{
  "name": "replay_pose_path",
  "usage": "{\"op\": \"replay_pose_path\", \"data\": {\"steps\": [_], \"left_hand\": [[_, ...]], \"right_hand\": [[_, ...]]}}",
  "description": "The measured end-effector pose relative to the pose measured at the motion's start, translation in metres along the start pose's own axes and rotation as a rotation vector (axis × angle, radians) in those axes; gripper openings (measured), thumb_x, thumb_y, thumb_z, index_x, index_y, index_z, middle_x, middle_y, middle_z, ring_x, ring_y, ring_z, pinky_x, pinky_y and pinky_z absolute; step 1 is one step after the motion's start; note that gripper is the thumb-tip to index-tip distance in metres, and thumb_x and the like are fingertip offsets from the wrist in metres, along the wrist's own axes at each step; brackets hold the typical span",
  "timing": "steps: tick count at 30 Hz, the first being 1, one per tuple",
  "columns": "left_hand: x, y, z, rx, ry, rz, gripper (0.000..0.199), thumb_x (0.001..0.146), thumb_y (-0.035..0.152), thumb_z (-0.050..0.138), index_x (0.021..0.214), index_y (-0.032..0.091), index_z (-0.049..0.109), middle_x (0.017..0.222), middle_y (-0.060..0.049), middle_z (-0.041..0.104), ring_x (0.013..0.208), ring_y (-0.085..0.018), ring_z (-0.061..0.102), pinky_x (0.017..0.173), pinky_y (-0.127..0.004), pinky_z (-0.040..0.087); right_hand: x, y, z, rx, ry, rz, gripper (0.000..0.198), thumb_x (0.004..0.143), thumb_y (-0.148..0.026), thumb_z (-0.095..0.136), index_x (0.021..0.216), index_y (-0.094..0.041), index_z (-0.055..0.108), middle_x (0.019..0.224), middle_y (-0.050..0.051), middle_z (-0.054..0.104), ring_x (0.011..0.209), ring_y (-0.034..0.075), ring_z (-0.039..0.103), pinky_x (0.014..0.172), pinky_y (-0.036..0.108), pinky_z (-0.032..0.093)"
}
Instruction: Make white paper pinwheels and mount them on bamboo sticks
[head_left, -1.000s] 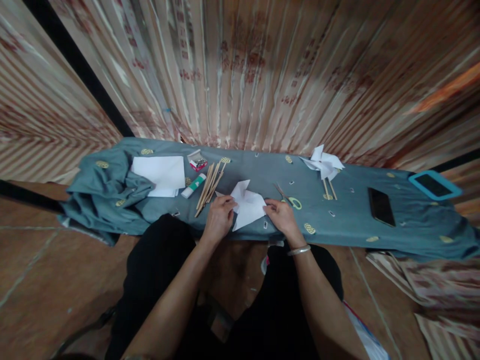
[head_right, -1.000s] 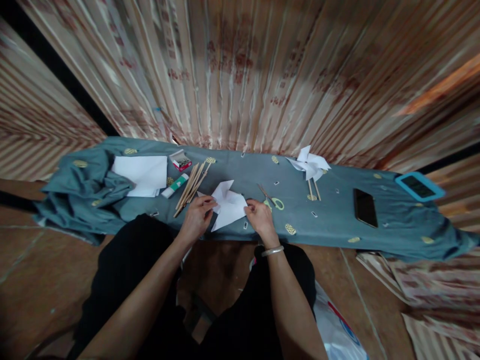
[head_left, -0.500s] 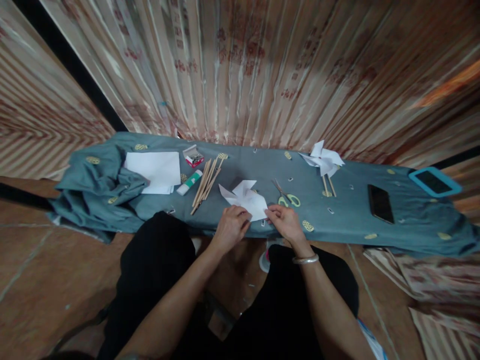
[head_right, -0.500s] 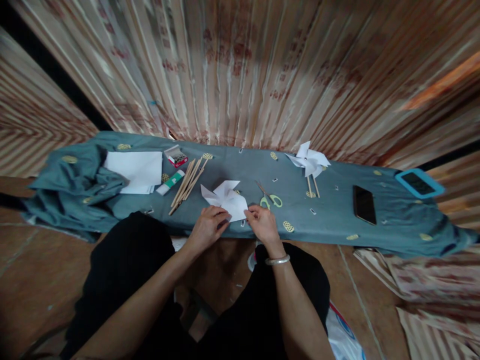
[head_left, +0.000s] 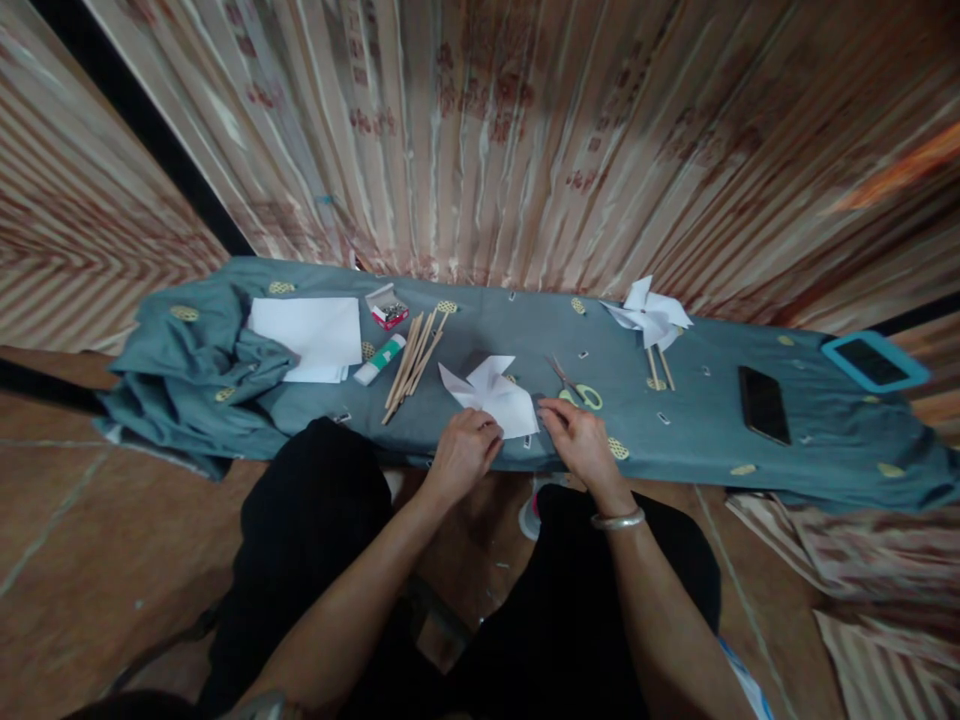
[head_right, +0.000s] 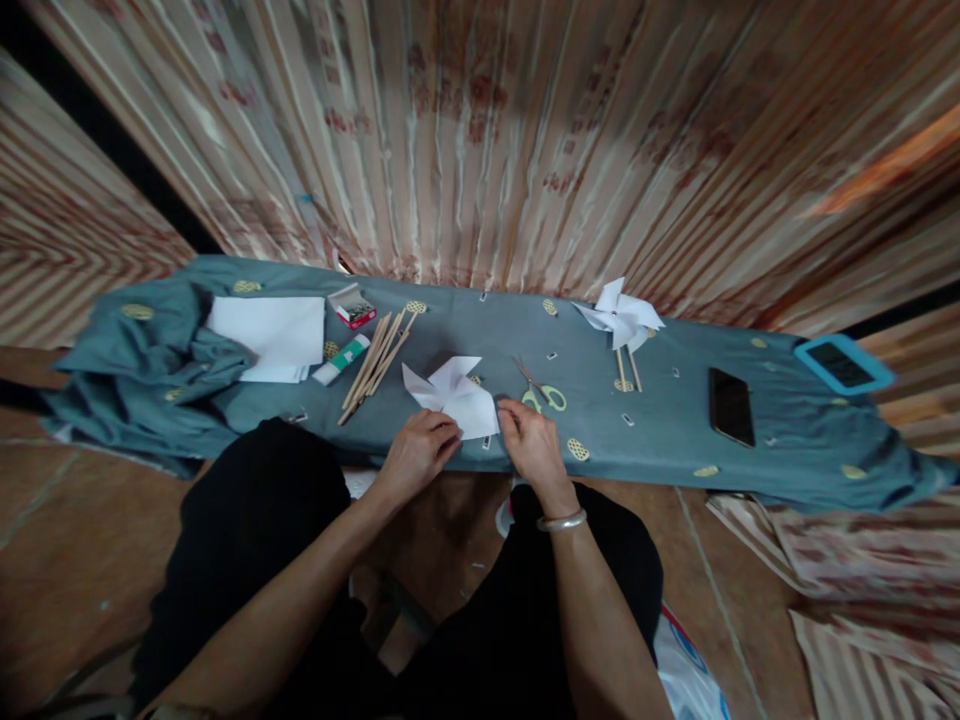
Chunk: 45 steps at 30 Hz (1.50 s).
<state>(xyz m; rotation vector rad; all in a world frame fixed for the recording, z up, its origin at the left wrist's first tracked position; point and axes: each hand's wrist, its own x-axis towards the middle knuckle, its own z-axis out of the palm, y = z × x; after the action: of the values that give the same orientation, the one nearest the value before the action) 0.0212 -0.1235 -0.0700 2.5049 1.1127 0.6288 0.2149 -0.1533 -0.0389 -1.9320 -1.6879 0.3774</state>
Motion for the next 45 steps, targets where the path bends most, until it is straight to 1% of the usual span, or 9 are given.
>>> {"op": "replay_pose_path", "data": {"steps": [4, 9, 14, 19, 22, 26, 32, 37, 45], "left_hand": [[-0.001, 0.001, -0.001, 0.028, 0.017, 0.011, 0.02, 0.093, 0.022, 0.05, 0.089, 0.016, 0.069, 0.092, -0.008, 0.068, 0.09, -0.022, 0.059, 0.08, -0.038, 0.047], [-0.006, 0.001, -0.007, 0.027, 0.032, 0.005, 0.018, 0.091, 0.017, 0.051, 0.09, 0.015, 0.069, 0.091, -0.008, 0.068, 0.088, -0.021, 0.063, 0.081, -0.036, 0.049], [-0.013, -0.002, -0.013, 0.004, 0.041, -0.024, 0.014, 0.088, 0.014, 0.055, 0.091, 0.016, 0.068, 0.092, -0.007, 0.068, 0.087, -0.02, 0.064, 0.082, -0.033, 0.051], [-0.014, -0.003, -0.014, -0.031, 0.04, -0.031, 0.014, 0.087, 0.013, 0.054, 0.091, 0.015, 0.068, 0.093, -0.007, 0.068, 0.09, -0.02, 0.064, 0.084, -0.032, 0.051], [-0.013, -0.001, -0.014, -0.041, 0.012, -0.037, 0.014, 0.087, 0.012, 0.054, 0.091, 0.015, 0.067, 0.093, -0.007, 0.068, 0.09, -0.021, 0.063, 0.084, -0.032, 0.052], [-0.012, 0.0, -0.013, -0.032, -0.009, -0.058, 0.014, 0.088, 0.013, 0.053, 0.091, 0.015, 0.066, 0.093, -0.008, 0.068, 0.091, -0.022, 0.062, 0.082, -0.033, 0.052], [-0.013, 0.0, -0.01, -0.073, 0.018, -0.078, 0.034, 0.087, 0.011, 0.052, 0.121, 0.016, 0.057, 0.097, -0.008, 0.068, 0.09, -0.022, 0.061, 0.082, -0.034, 0.052], [-0.013, -0.003, -0.006, -0.125, 0.007, -0.052, 0.028, 0.086, 0.01, 0.052, 0.11, 0.016, 0.064, 0.101, -0.007, 0.069, 0.094, -0.023, 0.06, 0.086, -0.035, 0.052], [-0.012, -0.003, -0.006, -0.145, 0.01, -0.071, 0.026, 0.085, 0.009, 0.053, 0.106, 0.016, 0.066, 0.1, -0.007, 0.069, 0.093, -0.022, 0.062, 0.086, -0.035, 0.053]], "right_hand": [[0.003, -0.001, 0.002, 0.056, 0.022, -0.086, 0.033, 0.091, -0.026, 0.043, 0.112, -0.021, 0.068, 0.117, 0.009, 0.07, 0.111, 0.024, 0.063, 0.1, 0.039, 0.046], [0.011, 0.004, 0.006, 0.135, -0.021, -0.231, 0.042, 0.086, -0.015, 0.039, 0.117, -0.026, 0.066, 0.136, 0.003, 0.057, 0.129, 0.021, 0.049, 0.113, 0.042, 0.035], [0.014, 0.011, 0.006, 0.178, -0.156, -0.202, 0.043, 0.076, -0.009, 0.048, 0.107, -0.026, 0.072, 0.14, 0.004, 0.053, 0.131, 0.024, 0.048, 0.113, 0.045, 0.034], [0.012, 0.011, 0.01, 0.283, -0.264, -0.16, 0.027, 0.077, -0.023, 0.067, 0.103, -0.028, 0.074, 0.147, 0.005, 0.044, 0.137, 0.028, 0.041, 0.113, 0.047, 0.032], [0.015, 0.01, 0.019, 0.326, -0.237, -0.168, 0.013, 0.08, -0.03, 0.067, 0.088, -0.027, 0.077, 0.143, 0.005, 0.049, 0.134, 0.027, 0.044, 0.113, 0.047, 0.032], [0.022, 0.006, 0.033, 0.293, -0.138, -0.18, 0.01, 0.08, -0.03, 0.067, 0.08, -0.023, 0.075, 0.138, 0.008, 0.054, 0.135, 0.028, 0.043, 0.112, 0.047, 0.033], [0.023, -0.008, 0.045, 0.152, -0.06, -0.217, 0.01, 0.082, -0.028, 0.064, 0.079, -0.021, 0.071, 0.14, 0.01, 0.052, 0.14, 0.029, 0.033, 0.113, 0.05, 0.031], [0.019, -0.011, 0.047, 0.09, -0.029, -0.213, 0.01, 0.081, -0.03, 0.065, 0.081, -0.021, 0.068, 0.142, 0.011, 0.05, 0.141, 0.031, 0.032, 0.111, 0.053, 0.031], [0.019, -0.01, 0.047, 0.071, -0.033, -0.246, 0.011, 0.082, -0.031, 0.063, 0.082, -0.021, 0.067, 0.141, 0.012, 0.05, 0.14, 0.03, 0.033, 0.111, 0.052, 0.032]]}}
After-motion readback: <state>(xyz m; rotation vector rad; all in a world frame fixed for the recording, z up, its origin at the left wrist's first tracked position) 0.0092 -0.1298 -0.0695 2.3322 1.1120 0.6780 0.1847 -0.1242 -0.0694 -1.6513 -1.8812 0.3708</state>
